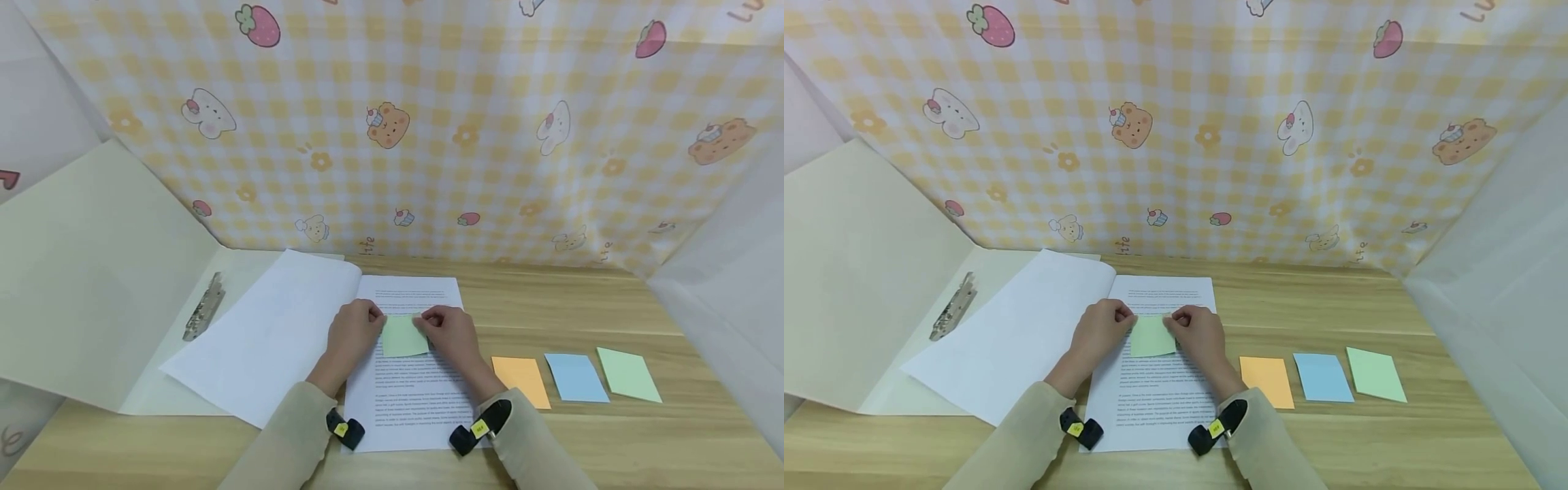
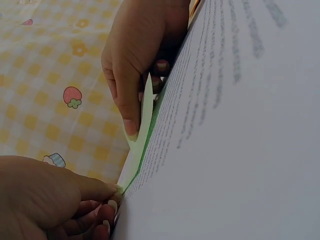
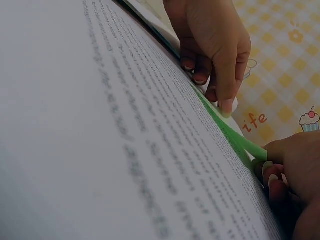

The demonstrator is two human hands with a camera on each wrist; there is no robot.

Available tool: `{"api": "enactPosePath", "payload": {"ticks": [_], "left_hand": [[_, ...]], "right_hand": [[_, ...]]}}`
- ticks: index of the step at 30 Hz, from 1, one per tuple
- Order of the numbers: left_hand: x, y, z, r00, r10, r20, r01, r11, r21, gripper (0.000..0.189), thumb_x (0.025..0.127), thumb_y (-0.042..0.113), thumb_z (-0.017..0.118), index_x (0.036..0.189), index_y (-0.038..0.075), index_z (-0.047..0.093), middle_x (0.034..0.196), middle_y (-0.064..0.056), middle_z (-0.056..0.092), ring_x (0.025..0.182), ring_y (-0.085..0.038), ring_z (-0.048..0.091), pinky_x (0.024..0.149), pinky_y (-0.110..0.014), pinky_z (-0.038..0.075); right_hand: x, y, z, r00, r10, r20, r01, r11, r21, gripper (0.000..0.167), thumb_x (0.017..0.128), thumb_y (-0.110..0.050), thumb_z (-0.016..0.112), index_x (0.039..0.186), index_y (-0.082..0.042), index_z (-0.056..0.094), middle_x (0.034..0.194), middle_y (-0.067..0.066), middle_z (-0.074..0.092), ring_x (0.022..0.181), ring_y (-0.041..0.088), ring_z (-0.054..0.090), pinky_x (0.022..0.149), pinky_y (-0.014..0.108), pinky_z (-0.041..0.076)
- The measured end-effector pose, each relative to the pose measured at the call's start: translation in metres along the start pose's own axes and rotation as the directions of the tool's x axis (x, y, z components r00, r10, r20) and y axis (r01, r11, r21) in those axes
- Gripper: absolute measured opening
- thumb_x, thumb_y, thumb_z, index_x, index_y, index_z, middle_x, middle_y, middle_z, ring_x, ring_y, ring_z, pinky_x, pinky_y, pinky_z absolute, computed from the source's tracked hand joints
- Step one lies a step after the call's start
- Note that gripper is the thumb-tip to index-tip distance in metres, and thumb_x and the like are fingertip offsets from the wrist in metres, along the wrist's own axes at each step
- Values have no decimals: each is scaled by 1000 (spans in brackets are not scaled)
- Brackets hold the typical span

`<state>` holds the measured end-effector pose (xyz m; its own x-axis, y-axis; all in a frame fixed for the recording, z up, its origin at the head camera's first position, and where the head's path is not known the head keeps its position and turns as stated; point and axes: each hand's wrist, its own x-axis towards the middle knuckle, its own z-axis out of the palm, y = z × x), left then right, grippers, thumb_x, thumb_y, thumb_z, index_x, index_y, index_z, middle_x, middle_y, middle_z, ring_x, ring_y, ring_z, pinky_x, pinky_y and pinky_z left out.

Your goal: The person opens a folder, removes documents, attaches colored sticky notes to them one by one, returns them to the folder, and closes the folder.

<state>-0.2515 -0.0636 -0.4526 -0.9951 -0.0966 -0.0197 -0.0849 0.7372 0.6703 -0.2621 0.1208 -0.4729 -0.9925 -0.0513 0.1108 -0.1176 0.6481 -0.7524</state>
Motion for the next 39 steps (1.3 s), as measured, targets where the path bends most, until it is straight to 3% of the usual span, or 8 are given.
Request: {"api": "enactPosePath", "payload": {"ticks": [16,20,23,27,32,35,39], "left_hand": [[-1,-2,1,999,24,-22,-24,1000,0,12,95,16,69,89,7,73,74,-3,69,61,-14,59,56,-24,44],[-4,0,2,999,35,-7,-35,998,51,10,95,15,69,99,6,71,80,-4,70,64,-14,59,57,-24,44],[-9,5,2,998,60,1,-59,989,135,23,94,16,72,113,6,66,90,-7,69,71,-16,60,62,-28,48],[-19,9,0,986,166,8,-161,945,283,28,92,16,74,116,5,65,105,-10,66,83,-20,63,71,-33,56],[-35,11,-2,946,320,46,-306,842,444,23,94,8,69,117,4,72,121,-9,71,96,-25,67,82,-36,60],[-41,8,-2,933,352,76,-340,794,505,28,94,8,69,122,5,72,129,-8,71,109,-28,68,94,-38,58],[-44,4,0,930,351,112,-354,767,535,35,95,11,67,130,5,68,141,-9,64,128,-33,62,110,-43,50]], "right_hand": [[0,-2,0,1000,-12,1,12,1000,-7,15,89,-22,78,84,-8,77,68,2,65,59,11,53,54,19,41],[-1,-2,0,1000,-20,-6,20,1000,-20,15,88,-21,79,83,-8,77,66,2,65,58,11,52,54,19,40],[-2,-3,-1,1000,-18,-5,17,1000,-22,14,87,-21,79,83,-7,77,66,2,65,58,11,52,54,19,40],[-2,-3,-1,1000,-21,-3,21,1000,-15,14,87,-20,79,83,-7,77,67,2,65,59,11,52,54,20,40],[-2,-3,0,999,-32,-10,32,999,-21,13,87,-20,80,82,-8,77,66,1,65,58,10,51,54,19,39],[-2,-3,0,999,-32,-14,32,999,-29,14,87,-20,80,81,-8,77,66,1,65,58,10,51,54,19,39],[-3,-3,-1,999,-34,-16,33,999,-33,14,87,-20,79,81,-8,77,66,2,66,58,10,51,54,19,39]]}}
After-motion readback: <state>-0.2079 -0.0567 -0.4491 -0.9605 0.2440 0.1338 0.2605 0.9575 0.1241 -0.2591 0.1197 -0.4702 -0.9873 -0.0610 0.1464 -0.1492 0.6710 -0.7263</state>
